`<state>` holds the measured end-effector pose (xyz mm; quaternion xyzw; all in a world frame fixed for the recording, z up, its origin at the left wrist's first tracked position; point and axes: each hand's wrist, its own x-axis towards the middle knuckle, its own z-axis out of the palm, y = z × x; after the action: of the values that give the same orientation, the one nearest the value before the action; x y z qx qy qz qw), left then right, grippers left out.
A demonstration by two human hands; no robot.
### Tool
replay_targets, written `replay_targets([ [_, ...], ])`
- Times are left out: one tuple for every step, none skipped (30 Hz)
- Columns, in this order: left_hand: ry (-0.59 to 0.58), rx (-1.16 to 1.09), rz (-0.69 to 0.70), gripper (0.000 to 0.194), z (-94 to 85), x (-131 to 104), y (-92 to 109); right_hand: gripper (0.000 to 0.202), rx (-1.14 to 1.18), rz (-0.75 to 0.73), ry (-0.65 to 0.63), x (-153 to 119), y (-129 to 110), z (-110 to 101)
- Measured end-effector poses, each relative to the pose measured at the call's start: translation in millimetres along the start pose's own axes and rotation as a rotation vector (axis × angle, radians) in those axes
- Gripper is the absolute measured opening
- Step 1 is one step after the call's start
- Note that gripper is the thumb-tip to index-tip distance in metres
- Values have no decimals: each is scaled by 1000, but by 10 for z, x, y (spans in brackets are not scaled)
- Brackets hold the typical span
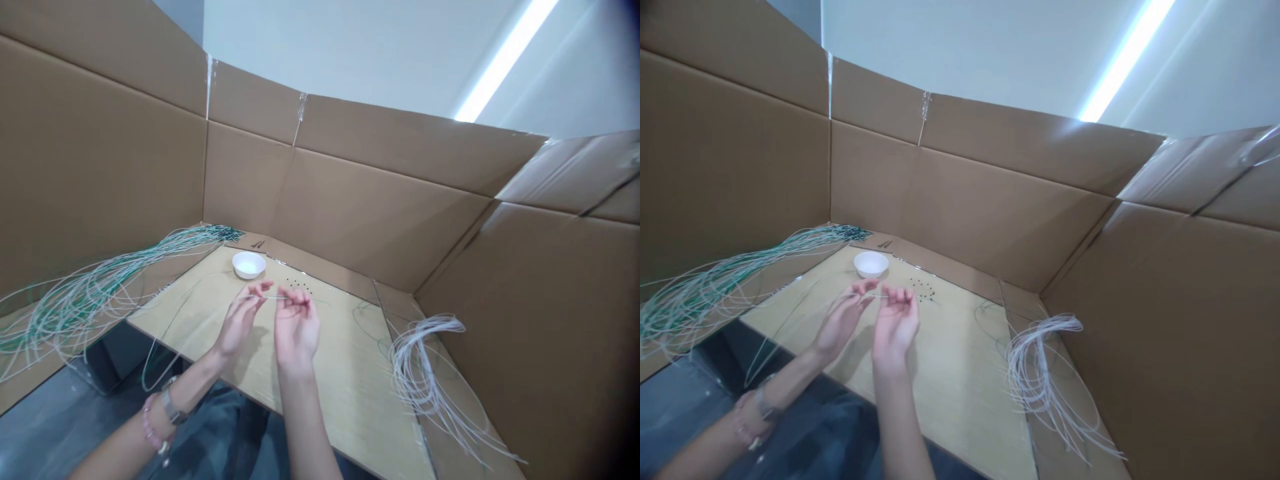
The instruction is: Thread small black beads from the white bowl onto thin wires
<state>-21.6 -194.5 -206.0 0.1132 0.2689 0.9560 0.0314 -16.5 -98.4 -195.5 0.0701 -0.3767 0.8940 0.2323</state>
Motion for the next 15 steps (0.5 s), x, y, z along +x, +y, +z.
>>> replay_targets([
  [24,-19,-60,8,-53,-38,23,25,14,-3,13,51,-40,-111],
  [54,-45,-115,10,-114,-72,66,26,22,0,21,99,-90,-232],
  [88,-75,-163,14,-187,-100,130,27,22,7,28,143,-154,-359],
  [126,-103,-200,18,-275,-118,210,28,13,14,37,183,-231,-493],
  [164,-128,-223,23,-379,-123,306,27,0,21,50,218,-321,-630],
  [201,-147,-235,27,-498,-116,412,27,-19,25,65,249,-421,-769],
  [239,-159,-238,31,-628,-94,526,27,-41,28,84,276,-529,-908],
  [277,-167,-229,33,-766,-61,642,26,-67,29,104,298,-639,-1043],
  [319,-166,-215,35,-906,-17,755,26,-97,30,128,317,-746,-1172],
  [359,-161,-194,37,-1041,35,862,25,-130,29,152,332,-846,-1290],
  [394,-150,-173,37,-1167,91,957,25,-167,27,178,345,-934,-1395],
  [423,-134,-159,37,-1277,150,1039,24,-207,26,201,355,-1005,-1483],
  [452,-113,-141,34,-1369,211,1104,24,-249,23,222,361,-1057,-1554],
  [473,-89,-127,29,-1442,274,1153,24,-292,19,241,365,-1089,-1606],
  [496,-62,-108,25,-1494,337,1186,23,-336,14,257,367,-1100,-1639],
])
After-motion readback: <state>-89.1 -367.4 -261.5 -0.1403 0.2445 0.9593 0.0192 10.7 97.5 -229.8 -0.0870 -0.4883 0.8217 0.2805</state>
